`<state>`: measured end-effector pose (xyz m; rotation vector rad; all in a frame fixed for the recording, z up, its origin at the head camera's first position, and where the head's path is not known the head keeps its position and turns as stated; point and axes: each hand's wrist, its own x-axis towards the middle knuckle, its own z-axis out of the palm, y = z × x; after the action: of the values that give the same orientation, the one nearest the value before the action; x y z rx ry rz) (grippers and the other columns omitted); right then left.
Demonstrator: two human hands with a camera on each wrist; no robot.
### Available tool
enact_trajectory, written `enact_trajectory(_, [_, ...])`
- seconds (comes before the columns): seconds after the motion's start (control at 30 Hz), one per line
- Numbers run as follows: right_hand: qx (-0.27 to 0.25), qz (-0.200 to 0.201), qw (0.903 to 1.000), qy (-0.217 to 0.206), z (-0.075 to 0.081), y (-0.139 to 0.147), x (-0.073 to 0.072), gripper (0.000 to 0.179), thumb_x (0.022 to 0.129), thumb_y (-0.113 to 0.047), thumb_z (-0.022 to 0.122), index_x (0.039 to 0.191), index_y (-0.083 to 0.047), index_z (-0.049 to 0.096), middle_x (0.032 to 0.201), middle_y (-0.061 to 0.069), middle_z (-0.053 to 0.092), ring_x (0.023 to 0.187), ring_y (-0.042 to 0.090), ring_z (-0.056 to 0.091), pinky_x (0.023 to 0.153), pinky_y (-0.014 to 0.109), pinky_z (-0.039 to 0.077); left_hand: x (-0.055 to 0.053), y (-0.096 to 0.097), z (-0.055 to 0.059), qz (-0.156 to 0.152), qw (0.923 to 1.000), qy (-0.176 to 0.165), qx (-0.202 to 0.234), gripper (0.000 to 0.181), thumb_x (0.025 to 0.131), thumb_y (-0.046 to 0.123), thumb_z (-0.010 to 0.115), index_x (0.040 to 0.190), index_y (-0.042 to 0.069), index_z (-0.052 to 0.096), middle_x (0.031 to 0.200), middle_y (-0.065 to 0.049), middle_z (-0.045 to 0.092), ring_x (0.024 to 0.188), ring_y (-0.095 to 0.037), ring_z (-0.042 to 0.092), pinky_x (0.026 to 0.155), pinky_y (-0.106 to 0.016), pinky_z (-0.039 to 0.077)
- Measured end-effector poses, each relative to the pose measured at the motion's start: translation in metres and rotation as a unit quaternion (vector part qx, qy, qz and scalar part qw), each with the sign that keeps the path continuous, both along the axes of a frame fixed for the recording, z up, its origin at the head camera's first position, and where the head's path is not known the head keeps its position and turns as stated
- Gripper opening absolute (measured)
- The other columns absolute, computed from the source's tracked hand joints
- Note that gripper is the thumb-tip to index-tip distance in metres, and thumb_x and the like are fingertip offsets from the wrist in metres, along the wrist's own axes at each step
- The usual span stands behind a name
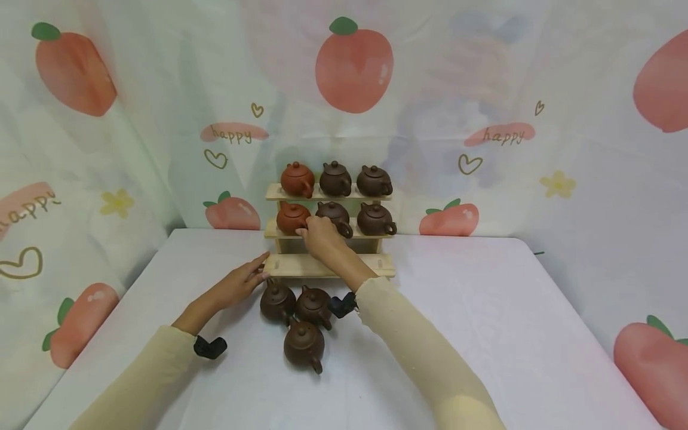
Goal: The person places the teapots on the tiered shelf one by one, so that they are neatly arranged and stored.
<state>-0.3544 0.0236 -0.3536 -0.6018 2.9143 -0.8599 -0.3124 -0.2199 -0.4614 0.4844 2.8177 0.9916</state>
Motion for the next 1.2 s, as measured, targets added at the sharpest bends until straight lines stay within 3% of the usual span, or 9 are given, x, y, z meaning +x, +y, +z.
enact_trajectory(0.17, [0.002,-0.007,1.0,-0.005,0.001,-0.001,0.0,0.033,0.112,-0.029,0.056,0.113,0.001,0.07,0.08,0.009,0.071,0.067,0.018,0.07,0.056,0.029,0.05,0.001,0.0,0.001,0.003,1.0,0.0,0.001,0.066,0.115,0.033,0.047,0.168,0.004,0.021,0.162,-0.033,0.039,0.152,-0.047,0.037,0.123,-0.062,0.03])
enact_trajectory(0.3, [0.013,-0.01,0.9997,0.017,0.001,0.002,0.003,0.035,0.111,-0.031,0.058,0.102,0.001,0.07,0.075,0.008,0.065,0.061,0.018,0.063,0.055,0.029,0.045,0.001,0.001,0.001,0.0,1.0,0.003,0.003,0.066,0.115,0.033,0.047,0.168,0.003,0.021,0.161,-0.034,0.039,0.152,-0.047,0.037,0.123,-0.062,0.03])
enact_trajectory(0.47, [0.072,-0.001,0.9957,0.058,-0.006,0.014,0.021,0.039,0.109,-0.036,0.062,0.089,-0.002,0.068,0.069,0.006,0.059,0.057,0.019,0.058,0.057,0.032,0.046,0.002,0.003,0.0,-0.006,0.9999,0.009,0.005,0.065,0.115,0.029,0.048,0.167,0.0,0.021,0.16,-0.036,0.04,0.151,-0.049,0.038,0.123,-0.062,0.031])
enact_trajectory(0.57, [0.114,0.025,0.9928,0.027,-0.012,0.027,0.041,0.046,0.107,-0.041,0.065,0.082,-0.003,0.07,0.067,0.005,0.06,0.059,0.019,0.057,0.059,0.032,0.048,0.001,0.004,0.0,-0.007,0.9999,0.011,0.003,0.065,0.115,0.028,0.048,0.167,-0.002,0.021,0.159,-0.036,0.04,0.151,-0.049,0.037,0.123,-0.061,0.031])
enact_trajectory(0.63, [0.138,0.046,0.9893,-0.015,-0.016,0.038,0.056,0.048,0.105,-0.045,0.066,0.079,-0.005,0.07,0.067,0.003,0.061,0.062,0.017,0.058,0.06,0.031,0.048,0.001,0.004,-0.001,-0.009,0.9999,0.014,-0.001,0.065,0.115,0.028,0.047,0.166,-0.003,0.021,0.159,-0.037,0.04,0.151,-0.049,0.037,0.123,-0.061,0.031])
enact_trajectory(0.8, [0.15,0.089,0.9802,-0.093,-0.028,0.064,0.086,0.043,0.098,-0.049,0.075,0.08,-0.01,0.072,0.069,0.0,0.065,0.065,0.015,0.062,0.059,0.031,0.051,0.002,0.002,0.0,-0.003,0.9998,0.018,-0.004,0.064,0.115,0.025,0.048,0.166,-0.003,0.021,0.155,-0.037,0.044,0.149,-0.049,0.04,0.122,-0.062,0.033])
enact_trajectory(1.0, [0.145,0.125,0.9779,-0.083,-0.044,0.081,0.102,0.034,0.098,-0.041,0.077,0.082,-0.012,0.071,0.075,-0.003,0.064,0.076,0.015,0.057,0.069,0.036,0.051,0.003,0.001,-0.001,-0.005,0.9999,0.015,0.004,0.065,0.115,0.025,0.048,0.166,-0.003,0.021,0.152,-0.037,0.048,0.148,-0.048,0.043,0.121,-0.062,0.034])
enact_trajectory(1.2, [0.143,0.127,0.9795,-0.064,-0.051,0.086,0.107,0.018,0.103,-0.022,0.07,0.088,-0.011,0.073,0.074,-0.004,0.062,0.077,0.016,0.053,0.07,0.035,0.046,0.002,0.004,0.0,-0.008,0.9998,0.018,0.002,0.065,0.114,0.026,0.049,0.166,-0.003,0.022,0.155,-0.037,0.045,0.149,-0.05,0.04,0.121,-0.063,0.032])
